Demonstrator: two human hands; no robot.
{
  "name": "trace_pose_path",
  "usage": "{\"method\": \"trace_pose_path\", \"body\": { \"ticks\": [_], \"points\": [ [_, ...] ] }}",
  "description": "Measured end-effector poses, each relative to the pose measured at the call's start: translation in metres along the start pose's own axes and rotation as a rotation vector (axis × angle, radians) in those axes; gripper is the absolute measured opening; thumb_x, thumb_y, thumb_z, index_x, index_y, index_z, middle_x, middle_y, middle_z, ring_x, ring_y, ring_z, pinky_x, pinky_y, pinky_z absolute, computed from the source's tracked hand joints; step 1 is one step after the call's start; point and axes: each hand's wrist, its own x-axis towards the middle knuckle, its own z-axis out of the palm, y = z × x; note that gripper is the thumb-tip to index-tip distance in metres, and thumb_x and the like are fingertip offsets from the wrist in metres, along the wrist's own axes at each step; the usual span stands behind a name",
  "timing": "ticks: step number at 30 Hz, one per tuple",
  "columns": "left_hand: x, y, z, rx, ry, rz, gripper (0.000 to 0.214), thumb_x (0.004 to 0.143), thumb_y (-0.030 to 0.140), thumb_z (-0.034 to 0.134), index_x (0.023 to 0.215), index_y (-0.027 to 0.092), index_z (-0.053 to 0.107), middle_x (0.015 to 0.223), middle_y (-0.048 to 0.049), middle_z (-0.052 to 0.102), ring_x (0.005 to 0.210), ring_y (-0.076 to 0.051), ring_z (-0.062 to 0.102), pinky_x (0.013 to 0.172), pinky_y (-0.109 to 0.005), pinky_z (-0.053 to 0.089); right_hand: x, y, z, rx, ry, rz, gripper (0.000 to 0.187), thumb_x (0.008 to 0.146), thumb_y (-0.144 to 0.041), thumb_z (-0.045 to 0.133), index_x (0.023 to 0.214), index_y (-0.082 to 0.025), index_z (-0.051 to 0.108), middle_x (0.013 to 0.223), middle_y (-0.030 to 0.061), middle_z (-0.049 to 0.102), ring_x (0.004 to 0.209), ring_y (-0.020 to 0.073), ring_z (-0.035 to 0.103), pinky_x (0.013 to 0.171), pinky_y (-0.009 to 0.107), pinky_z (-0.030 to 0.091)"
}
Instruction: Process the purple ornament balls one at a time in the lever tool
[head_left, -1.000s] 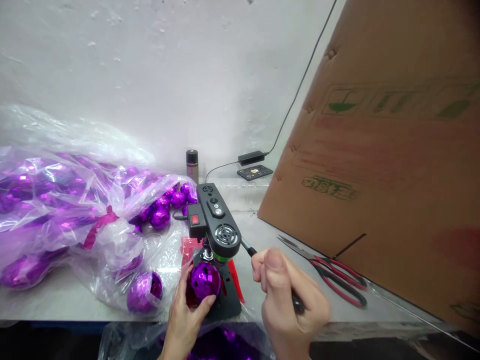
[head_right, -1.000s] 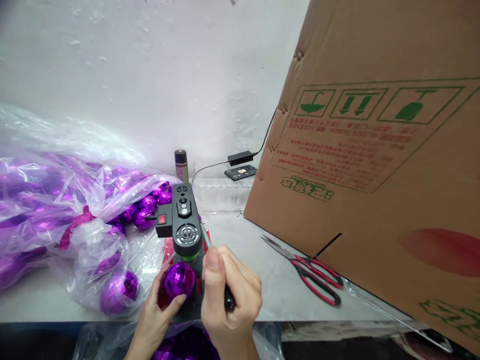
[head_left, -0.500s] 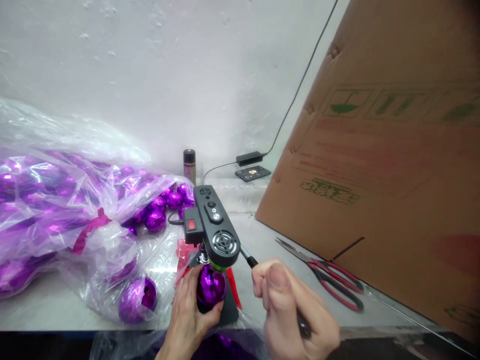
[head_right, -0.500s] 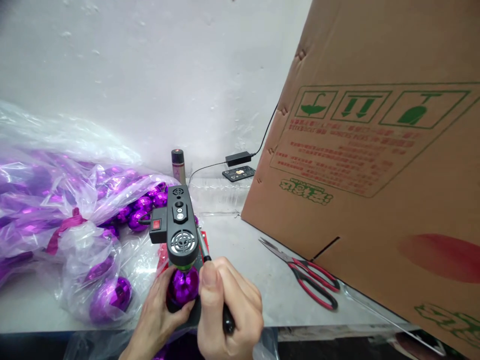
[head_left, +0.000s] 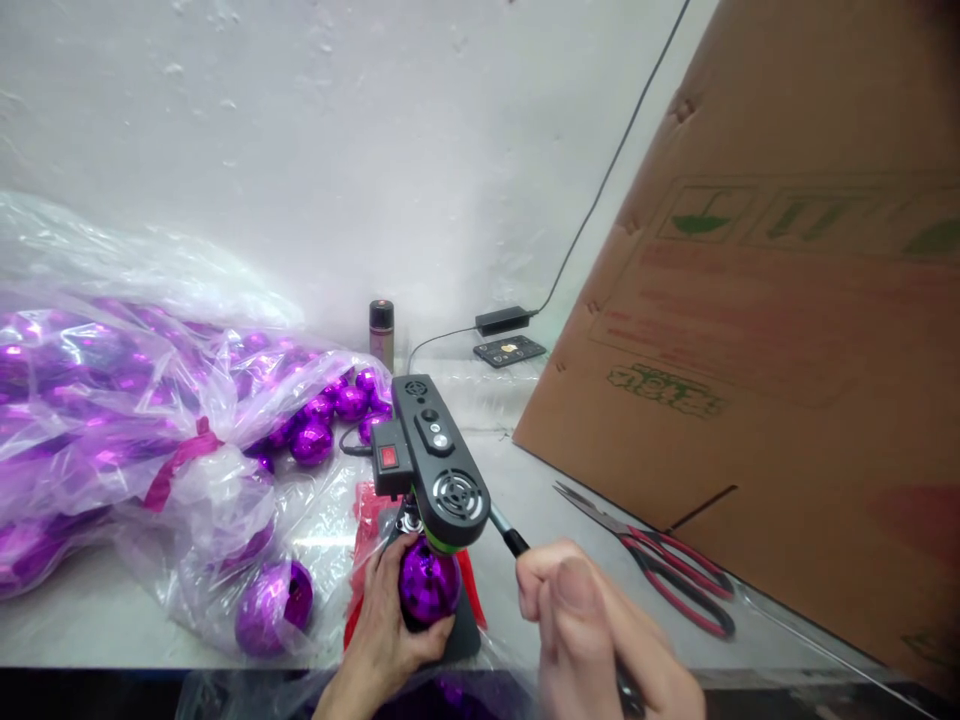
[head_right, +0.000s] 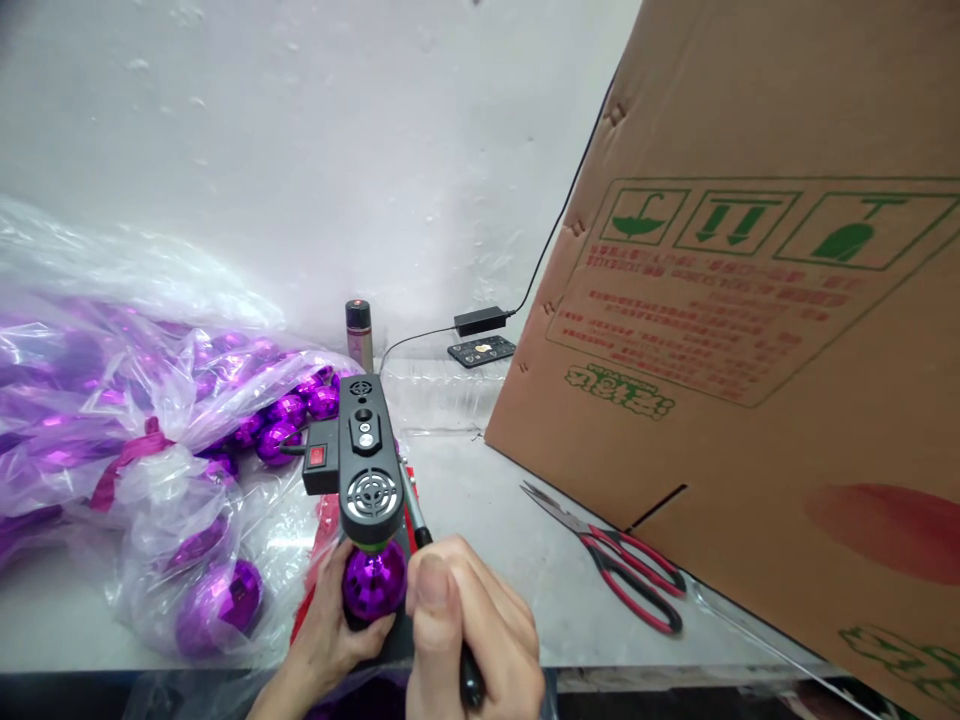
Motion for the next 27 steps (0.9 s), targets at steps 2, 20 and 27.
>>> {"method": "trace_pose_path", "body": {
  "ticks": [2, 20, 27],
  "points": [
    [0.001, -0.001, 0.001, 0.013, 0.008, 0.017, 0.086, 0.076, 0.035, 0.092, 0.157, 0.019, 0.068, 0.156, -0.0217, 0.075, 0.148, -0.048, 0.070, 0.127, -0.072, 0.057, -0.005, -0.001, 0.004, -0.011, 0.058, 0.017, 0.046, 0.114, -0.007, 0.057, 0.073, -0.023, 0.043, 0.064, -0.0052, 0.044, 0.053, 0.0070, 0.046, 0.050, 0.028, 0.031],
    [-0.001, -0.001, 0.006, 0.095, 0.029, 0.079, 0.084, 0.078, 0.032, 0.086, 0.159, 0.019, 0.067, 0.154, -0.0211, 0.078, 0.142, -0.048, 0.075, 0.120, -0.070, 0.063, -0.044, 0.030, 0.009, 0.044, 0.191, -0.092, 0.049, 0.118, -0.012, 0.047, 0.070, -0.021, 0.047, 0.065, -0.0074, 0.030, 0.050, 0.0064, 0.033, 0.049, 0.024, 0.025],
    [-0.001, 0.010, 0.015, 0.070, 0.083, 0.097, 0.079, 0.079, 0.032, 0.082, 0.155, 0.017, 0.066, 0.150, -0.0215, 0.079, 0.139, -0.046, 0.076, 0.121, -0.069, 0.062, -0.053, 0.035, 0.004, 0.038, 0.170, -0.045, 0.049, 0.118, -0.015, 0.048, 0.070, -0.021, 0.048, 0.063, -0.0064, 0.041, 0.049, 0.0064, 0.041, 0.048, 0.023, 0.029]
  ]
}}
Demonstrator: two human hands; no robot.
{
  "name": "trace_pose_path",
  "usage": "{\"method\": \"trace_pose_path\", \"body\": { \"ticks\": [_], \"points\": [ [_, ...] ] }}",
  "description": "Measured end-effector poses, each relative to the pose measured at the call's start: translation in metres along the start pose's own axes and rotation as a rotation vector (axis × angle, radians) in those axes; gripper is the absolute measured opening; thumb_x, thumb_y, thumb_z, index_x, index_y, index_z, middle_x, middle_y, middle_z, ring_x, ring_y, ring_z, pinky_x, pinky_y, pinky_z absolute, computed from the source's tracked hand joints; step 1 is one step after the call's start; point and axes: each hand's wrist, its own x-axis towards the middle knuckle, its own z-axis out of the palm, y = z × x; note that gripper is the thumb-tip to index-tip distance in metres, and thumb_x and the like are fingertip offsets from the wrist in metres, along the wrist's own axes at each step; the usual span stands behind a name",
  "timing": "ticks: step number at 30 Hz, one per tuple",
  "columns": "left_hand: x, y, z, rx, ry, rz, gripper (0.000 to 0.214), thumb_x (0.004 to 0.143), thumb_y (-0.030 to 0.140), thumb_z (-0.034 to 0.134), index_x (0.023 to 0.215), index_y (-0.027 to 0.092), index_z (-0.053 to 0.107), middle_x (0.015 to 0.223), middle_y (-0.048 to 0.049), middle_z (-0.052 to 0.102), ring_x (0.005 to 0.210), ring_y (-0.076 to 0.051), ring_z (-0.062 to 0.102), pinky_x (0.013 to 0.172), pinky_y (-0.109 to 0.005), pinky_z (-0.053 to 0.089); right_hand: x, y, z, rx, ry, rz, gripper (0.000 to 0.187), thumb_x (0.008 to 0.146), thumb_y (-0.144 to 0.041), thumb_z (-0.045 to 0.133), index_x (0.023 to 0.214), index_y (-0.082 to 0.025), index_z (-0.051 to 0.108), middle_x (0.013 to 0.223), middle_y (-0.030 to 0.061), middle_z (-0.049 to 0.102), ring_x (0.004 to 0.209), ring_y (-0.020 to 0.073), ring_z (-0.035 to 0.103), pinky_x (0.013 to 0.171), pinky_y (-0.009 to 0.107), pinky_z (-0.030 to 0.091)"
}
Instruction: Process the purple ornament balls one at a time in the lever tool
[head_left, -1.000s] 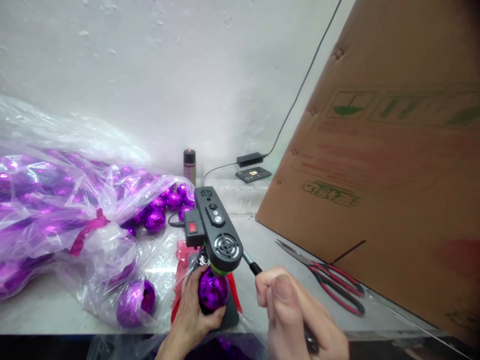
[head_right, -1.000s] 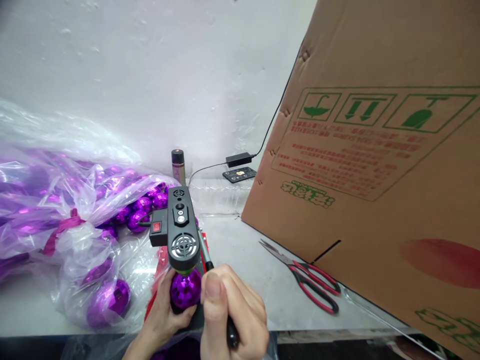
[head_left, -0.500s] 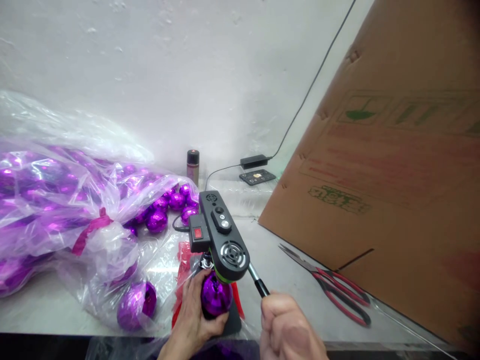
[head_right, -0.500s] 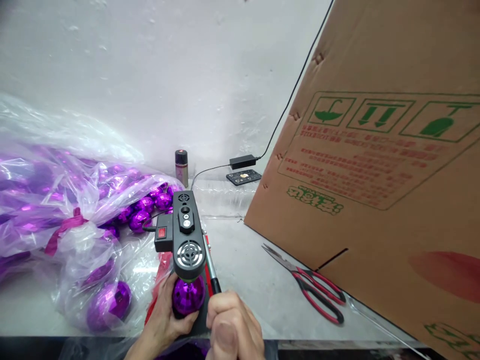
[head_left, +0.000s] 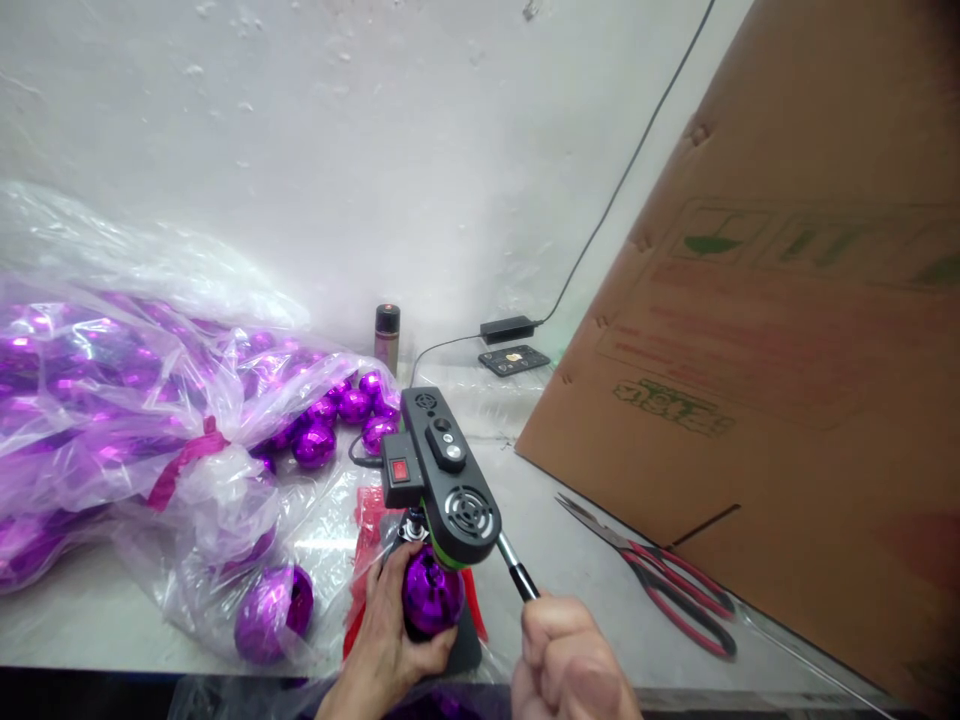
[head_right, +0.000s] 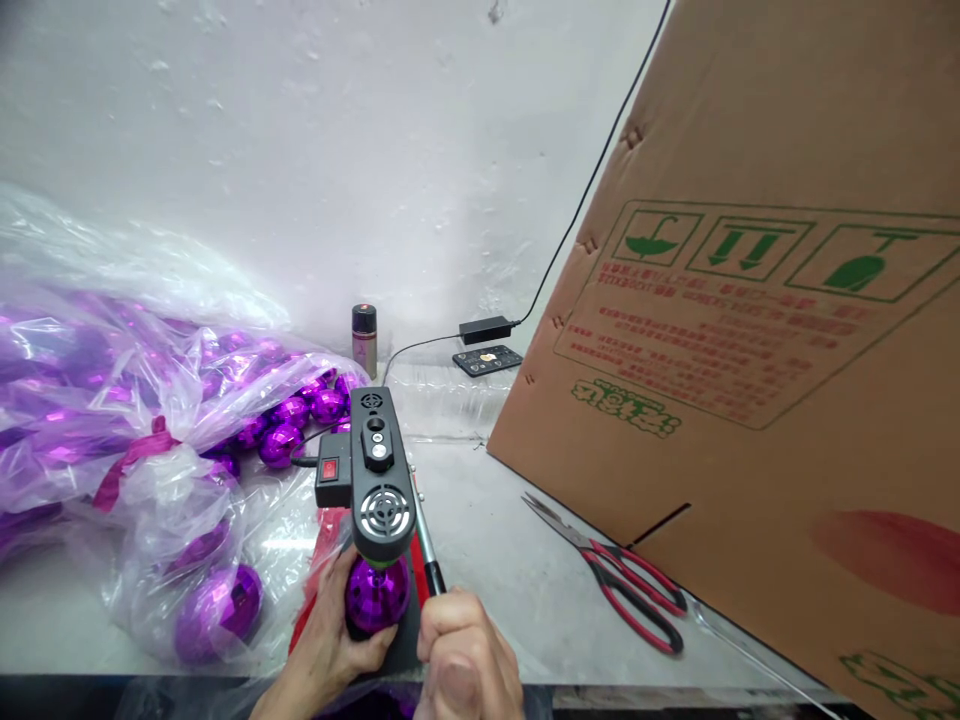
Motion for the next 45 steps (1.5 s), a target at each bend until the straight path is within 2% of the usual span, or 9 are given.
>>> {"method": "trace_pose_path", "body": {
  "ticks": [3, 7, 13, 17, 23, 30, 36, 40, 45],
  "points": [
    [0.000, 0.003, 0.002, -0.001, 0.044, -0.034, 0.080, 0.076, 0.033, 0.082, 0.153, 0.018, 0.067, 0.149, -0.0209, 0.079, 0.140, -0.046, 0.075, 0.123, -0.070, 0.061, -0.002, 0.002, -0.001, 0.021, -0.004, -0.017, 0.047, 0.118, -0.013, 0.048, 0.071, -0.021, 0.047, 0.064, -0.0062, 0.047, 0.049, 0.0054, 0.041, 0.047, 0.023, 0.029],
    [0.003, -0.003, -0.003, -0.006, -0.043, -0.011, 0.082, 0.075, 0.033, 0.087, 0.153, 0.018, 0.069, 0.149, -0.0217, 0.080, 0.139, -0.048, 0.076, 0.121, -0.072, 0.062, 0.000, 0.002, 0.000, -0.012, -0.032, -0.017, 0.051, 0.121, -0.020, 0.047, 0.070, -0.022, 0.043, 0.063, -0.0070, 0.046, 0.049, 0.0054, 0.040, 0.045, 0.023, 0.030],
    [0.005, -0.004, -0.006, -0.016, -0.056, -0.026, 0.081, 0.075, 0.032, 0.086, 0.153, 0.019, 0.070, 0.148, -0.0207, 0.081, 0.137, -0.047, 0.078, 0.121, -0.071, 0.063, 0.009, -0.003, 0.007, -0.006, -0.007, -0.035, 0.053, 0.121, -0.021, 0.046, 0.068, -0.022, 0.040, 0.061, -0.0079, 0.042, 0.047, 0.0055, 0.037, 0.045, 0.023, 0.031],
    [0.002, 0.003, 0.000, -0.016, 0.015, -0.041, 0.083, 0.074, 0.033, 0.084, 0.154, 0.018, 0.067, 0.150, -0.0213, 0.079, 0.140, -0.047, 0.075, 0.124, -0.071, 0.059, 0.012, -0.003, 0.011, 0.013, 0.026, -0.062, 0.051, 0.119, -0.016, 0.045, 0.068, -0.022, 0.040, 0.059, -0.0077, 0.038, 0.046, 0.0057, 0.036, 0.044, 0.023, 0.027],
    [0.003, -0.006, -0.003, -0.009, -0.049, 0.001, 0.083, 0.077, 0.032, 0.085, 0.157, 0.017, 0.067, 0.154, -0.0218, 0.078, 0.142, -0.047, 0.075, 0.122, -0.069, 0.063, -0.011, 0.004, 0.008, -0.003, 0.062, -0.054, 0.051, 0.116, -0.006, 0.042, 0.067, -0.023, 0.041, 0.061, -0.0074, 0.032, 0.050, 0.0078, 0.038, 0.052, 0.025, 0.033],
    [0.001, -0.016, -0.003, -0.010, -0.072, -0.011, 0.086, 0.078, 0.031, 0.087, 0.160, 0.018, 0.065, 0.159, -0.0219, 0.075, 0.148, -0.047, 0.072, 0.125, -0.068, 0.060, -0.033, 0.020, 0.002, 0.013, 0.066, -0.092, 0.050, 0.118, -0.012, 0.043, 0.069, -0.024, 0.040, 0.060, -0.0078, 0.035, 0.048, 0.0079, 0.041, 0.050, 0.023, 0.037],
    [0.007, -0.013, -0.004, -0.027, -0.081, -0.025, 0.085, 0.078, 0.032, 0.088, 0.159, 0.017, 0.066, 0.156, -0.0226, 0.076, 0.148, -0.049, 0.071, 0.126, -0.073, 0.058, 0.008, 0.000, 0.006, 0.044, 0.048, -0.068, 0.049, 0.115, -0.006, 0.051, 0.069, -0.021, 0.049, 0.057, -0.0074, 0.043, 0.048, 0.0067, 0.046, 0.047, 0.022, 0.033],
    [0.010, -0.006, -0.008, -0.034, -0.017, -0.031, 0.083, 0.076, 0.030, 0.090, 0.154, 0.016, 0.066, 0.149, -0.0235, 0.079, 0.141, -0.049, 0.077, 0.120, -0.073, 0.063, 0.045, -0.018, 0.010, 0.010, -0.088, 0.062, 0.051, 0.119, -0.017, 0.056, 0.068, -0.020, 0.053, 0.058, -0.0072, 0.049, 0.047, 0.0044, 0.048, 0.049, 0.021, 0.037],
    [-0.044, 0.007, -0.022, -0.031, 0.121, 0.106, 0.088, 0.077, 0.026, 0.096, 0.157, 0.028, 0.059, 0.153, -0.0200, 0.080, 0.140, -0.044, 0.080, 0.115, -0.061, 0.070, 0.049, -0.021, 0.006, -0.011, -0.141, 0.078, 0.051, 0.121, -0.022, 0.057, 0.070, -0.021, 0.051, 0.060, -0.0076, 0.047, 0.051, 0.0043, 0.049, 0.052, 0.019, 0.038]
  ]
}}
